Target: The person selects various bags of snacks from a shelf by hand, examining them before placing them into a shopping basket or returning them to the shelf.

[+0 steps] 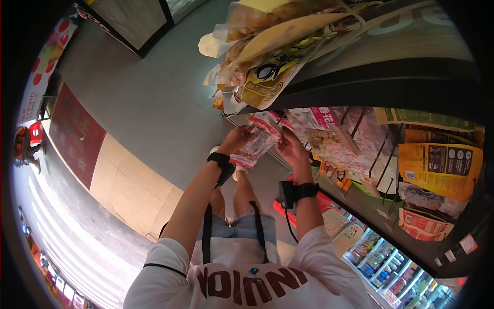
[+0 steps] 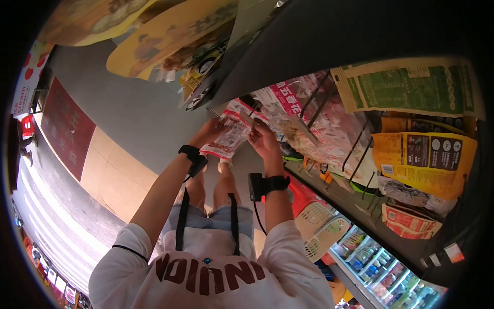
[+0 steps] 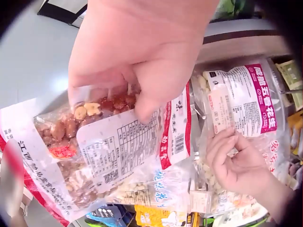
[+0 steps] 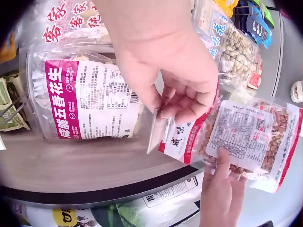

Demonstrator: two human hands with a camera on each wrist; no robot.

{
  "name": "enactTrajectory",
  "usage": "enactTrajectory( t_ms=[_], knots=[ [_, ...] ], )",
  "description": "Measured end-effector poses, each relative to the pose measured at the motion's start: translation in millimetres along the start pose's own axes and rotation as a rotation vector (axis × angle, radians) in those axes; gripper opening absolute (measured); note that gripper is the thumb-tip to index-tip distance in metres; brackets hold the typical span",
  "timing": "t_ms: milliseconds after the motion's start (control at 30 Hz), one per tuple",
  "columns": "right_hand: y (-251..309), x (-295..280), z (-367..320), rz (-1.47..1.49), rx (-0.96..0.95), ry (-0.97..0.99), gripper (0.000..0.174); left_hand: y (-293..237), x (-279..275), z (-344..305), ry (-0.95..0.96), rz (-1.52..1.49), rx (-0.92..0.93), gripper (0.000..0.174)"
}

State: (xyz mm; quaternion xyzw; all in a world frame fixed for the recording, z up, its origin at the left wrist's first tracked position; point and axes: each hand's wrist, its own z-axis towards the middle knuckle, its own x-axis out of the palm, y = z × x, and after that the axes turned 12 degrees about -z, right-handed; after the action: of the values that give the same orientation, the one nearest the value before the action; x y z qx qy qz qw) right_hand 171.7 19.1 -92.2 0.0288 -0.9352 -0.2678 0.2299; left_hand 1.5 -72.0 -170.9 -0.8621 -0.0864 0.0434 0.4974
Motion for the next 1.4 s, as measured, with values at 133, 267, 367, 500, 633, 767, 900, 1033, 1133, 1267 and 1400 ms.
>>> enactTrajectory(
  t_ms=[133,267,367,500,633,767,900,1033,1133,1267,1400],
  knots=[
    [-0.7,1.3,-0.1,0.01,0.01,0.006,0.024,3.5,1.3,-2.7,-0.022,0.082,0.026,0.031],
    [0.0,3.9,-1.6,0.004,-0.002,-0.01,0.024,8.5,-1.8,-5.0,-0.037,0.074,0.072,0.032],
    [-0.8,2.8,-1.3,-0.001,0.001,-0.002,0.024,6.2,-4.2,-5.9,-0.006,0.023,0.017,0.035],
    [-2.5,1.3,-0.5,-0.006,-0.005,-0.015,0.024,14.7,-1.6,-1.5,-0.018,0.005,0.011,0.036],
    [-3.2,0.0,0.5,-0.008,-0.009,0.031,0.024,2.9,3.0,-4.3,-0.089,-0.079,-0.054,0.035],
    [-5.4,1.1,-2.4,-0.011,-0.012,0.045,0.027,-22.1,19.9,22.8,-0.15,0.09,-0.053,0.031],
    [-11.6,0.9,-0.9,-0.02,-0.025,-0.008,0.034,18.7,46.4,96.3,-0.305,0.485,0.352,0.023],
    [-13.7,-2.4,-1.2,-0.034,-0.043,0.024,0.035,11.3,49.0,107.4,-0.315,0.898,0.568,0.025],
    [-17.2,-3.8,0.7,-0.027,-0.076,0.057,0.036,-19.5,36.7,73.0,-0.377,0.269,0.489,0.03],
    [-21.9,4.9,-7.0,-0.042,-0.147,-0.026,0.037,-3.8,23.9,32.8,-0.301,0.066,0.293,0.035],
    [-32.3,9.5,-26.8,-0.094,-0.265,-0.104,0.036,24.1,12.5,-22.1,-0.134,0.17,0.198,0.034]
  ],
)
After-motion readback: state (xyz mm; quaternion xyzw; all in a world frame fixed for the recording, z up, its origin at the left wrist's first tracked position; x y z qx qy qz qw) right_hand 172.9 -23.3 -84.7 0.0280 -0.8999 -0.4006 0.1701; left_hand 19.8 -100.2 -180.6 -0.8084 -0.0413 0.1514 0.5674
